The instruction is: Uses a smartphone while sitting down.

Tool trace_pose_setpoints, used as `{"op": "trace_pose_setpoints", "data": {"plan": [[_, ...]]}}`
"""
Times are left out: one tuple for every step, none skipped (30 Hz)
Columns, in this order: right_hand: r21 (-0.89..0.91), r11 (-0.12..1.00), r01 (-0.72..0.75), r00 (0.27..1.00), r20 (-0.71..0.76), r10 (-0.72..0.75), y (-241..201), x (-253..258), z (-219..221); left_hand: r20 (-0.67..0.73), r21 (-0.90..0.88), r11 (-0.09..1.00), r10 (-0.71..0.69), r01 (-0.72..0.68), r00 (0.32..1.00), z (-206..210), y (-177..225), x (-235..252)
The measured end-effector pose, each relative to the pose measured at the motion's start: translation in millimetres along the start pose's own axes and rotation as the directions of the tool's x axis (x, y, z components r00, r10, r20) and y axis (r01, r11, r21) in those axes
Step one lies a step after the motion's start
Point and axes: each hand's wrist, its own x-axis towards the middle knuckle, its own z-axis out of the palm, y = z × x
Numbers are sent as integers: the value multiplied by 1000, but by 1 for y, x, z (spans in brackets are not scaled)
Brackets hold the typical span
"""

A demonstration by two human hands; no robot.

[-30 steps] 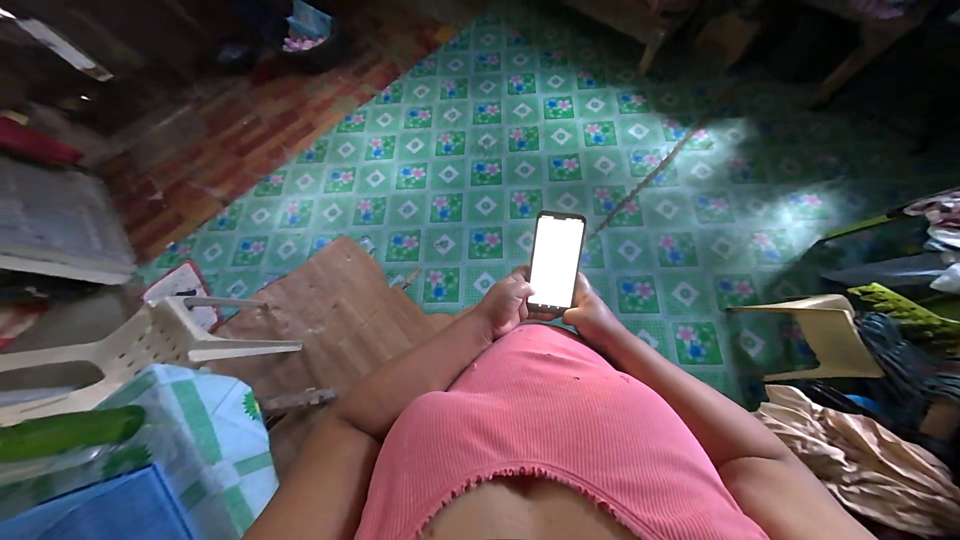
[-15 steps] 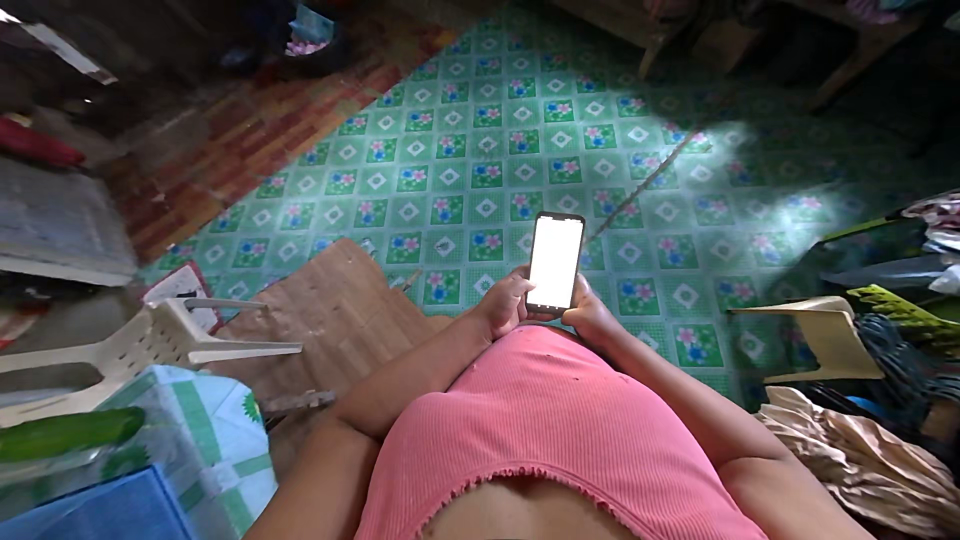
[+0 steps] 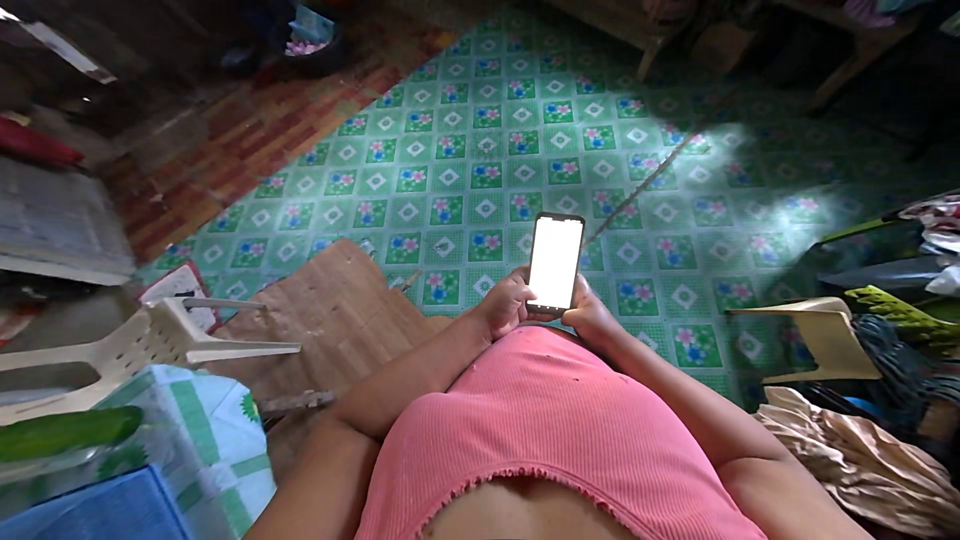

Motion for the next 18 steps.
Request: {"op": "trace_pose_setpoints", "data": {"plan": [[-6, 1000, -4, 1000, 2, 4, 1, 0, -1, 1, 3, 1000, -1, 1, 1000, 0, 0, 0], [-10, 1000, -7, 1000, 3, 7, 1, 0, -1, -1, 5, 1000, -3, 3, 1000, 0, -1, 0], [-12, 1000, -10, 1000, 2, 10, 1, 0, -1, -3, 5, 1000, -4, 4, 1000, 0, -1, 0], [-19, 1000, -18, 1000, -6, 18, -1, -1, 0, -2, 3, 1000, -5, 5, 1000, 1, -1, -1], [-44, 998, -35, 999, -25, 34, -3, -3, 2, 1, 3, 1000, -4, 4, 1000, 1, -1, -1], [-52, 998, -42, 999, -32, 40, -4, -3, 3, 0, 3, 1000, -3, 3, 1000, 2, -1, -2], [-48, 998, -42, 999, -33, 40, -4, -4, 4, -2, 4, 1000, -4, 4, 1000, 2, -1, -2], [-45, 998, -41, 999, -32, 40, -4, -4, 4, -3, 5, 1000, -6, 6, 1000, 2, -1, -2], [-40, 998, -40, 999, -29, 38, -3, -5, 3, -4, 7, 1000, -8, 8, 1000, 3, -1, -2], [-39, 999, -37, 999, -26, 36, -3, -5, 3, -8, 8, 1000, -10, 10, 1000, 3, -2, -2], [-41, 999, -35, 999, -26, 34, -3, -5, 3, -10, 9, 1000, -12, 12, 1000, 3, -2, -2], [-42, 999, -35, 999, -29, 34, -2, -5, 3, -8, 8, 1000, -15, 15, 1000, 2, -2, -3], [-40, 999, -35, 999, -28, 34, -1, -4, 3, -8, 5, 1000, -17, 17, 1000, 2, -2, -3], [-35, 999, -33, 999, -26, 32, 0, -4, 3, -11, 1, 1000, -19, 19, 1000, 3, -2, -3], [-24, 999, -30, 999, -19, 30, -1, -4, 3, -13, 0, 1000, -18, 18, 1000, 3, -2, -3], [-19, 999, -29, 999, -16, 29, -1, -4, 3, -15, 1, 1000, -17, 17, 1000, 3, -2, -3], [-18, 999, -27, 1000, -16, 27, -2, -4, 3, -13, 2, 1000, -15, 15, 1000, 3, -1, -3], [-21, 999, -27, 1000, -17, 26, -2, -4, 3, -10, 4, 1000, -14, 14, 1000, 3, -1, -3]]}}
